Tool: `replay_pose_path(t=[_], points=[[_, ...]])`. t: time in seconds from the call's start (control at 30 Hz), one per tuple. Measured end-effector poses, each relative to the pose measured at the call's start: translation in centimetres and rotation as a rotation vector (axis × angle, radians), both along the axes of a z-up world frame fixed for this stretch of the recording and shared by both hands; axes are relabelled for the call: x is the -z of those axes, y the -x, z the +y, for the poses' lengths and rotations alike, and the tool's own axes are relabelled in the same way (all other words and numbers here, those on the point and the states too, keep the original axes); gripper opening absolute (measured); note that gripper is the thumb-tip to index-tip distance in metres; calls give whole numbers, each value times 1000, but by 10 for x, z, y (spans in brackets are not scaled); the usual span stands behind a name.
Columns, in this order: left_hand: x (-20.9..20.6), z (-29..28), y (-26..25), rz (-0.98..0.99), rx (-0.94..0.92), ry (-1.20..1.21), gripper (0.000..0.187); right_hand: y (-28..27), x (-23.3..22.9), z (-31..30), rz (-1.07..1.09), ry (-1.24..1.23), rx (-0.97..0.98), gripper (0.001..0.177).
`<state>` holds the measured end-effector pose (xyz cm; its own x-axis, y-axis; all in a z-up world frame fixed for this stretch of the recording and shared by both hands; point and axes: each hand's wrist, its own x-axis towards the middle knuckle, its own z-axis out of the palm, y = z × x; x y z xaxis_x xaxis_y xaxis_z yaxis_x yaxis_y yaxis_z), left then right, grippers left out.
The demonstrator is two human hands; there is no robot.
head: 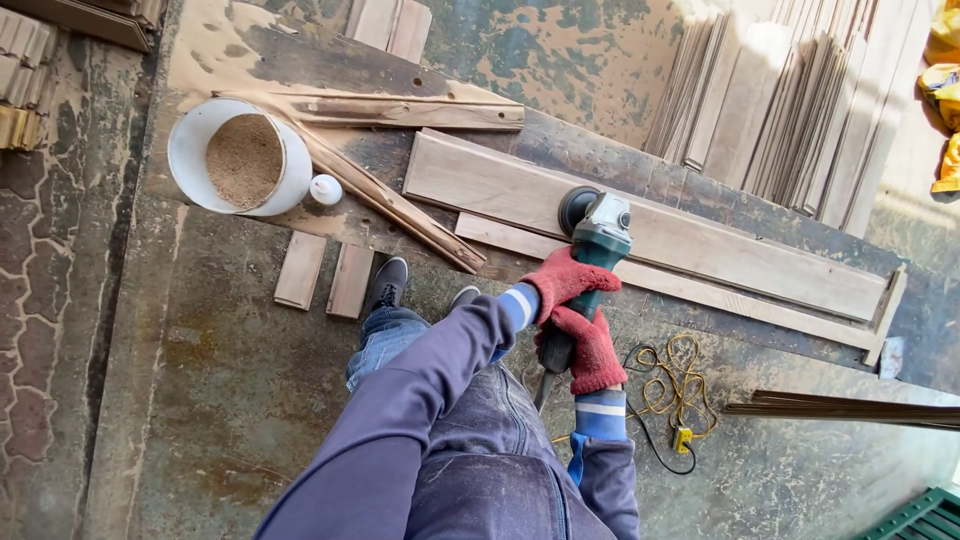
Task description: Sanding wooden planks using an angle grinder with a sanding disc followed by manual sanding.
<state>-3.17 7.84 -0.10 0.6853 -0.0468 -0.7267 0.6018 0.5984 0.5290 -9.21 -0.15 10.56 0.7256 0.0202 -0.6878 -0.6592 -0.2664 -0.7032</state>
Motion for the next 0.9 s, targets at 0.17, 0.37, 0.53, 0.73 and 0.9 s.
replay_pose_path(t=[0.17, 0.37, 0.53, 0.73, 0.9], points=[[-12, 29, 40, 31, -144, -39, 73, 16, 12, 9, 28, 4, -121, 45], [-21, 68, 78, 46, -470, 134, 54, 20, 20, 36, 81, 4, -289, 53], [2, 86, 98, 122, -547, 128, 52, 18, 10, 61, 71, -18, -436, 54], [-36, 78, 71, 141, -517, 209, 44, 12, 2, 52, 49, -35, -373, 50], [43, 2, 18, -14, -368, 316, 57, 6, 8, -1, 40, 9, -137, 51]])
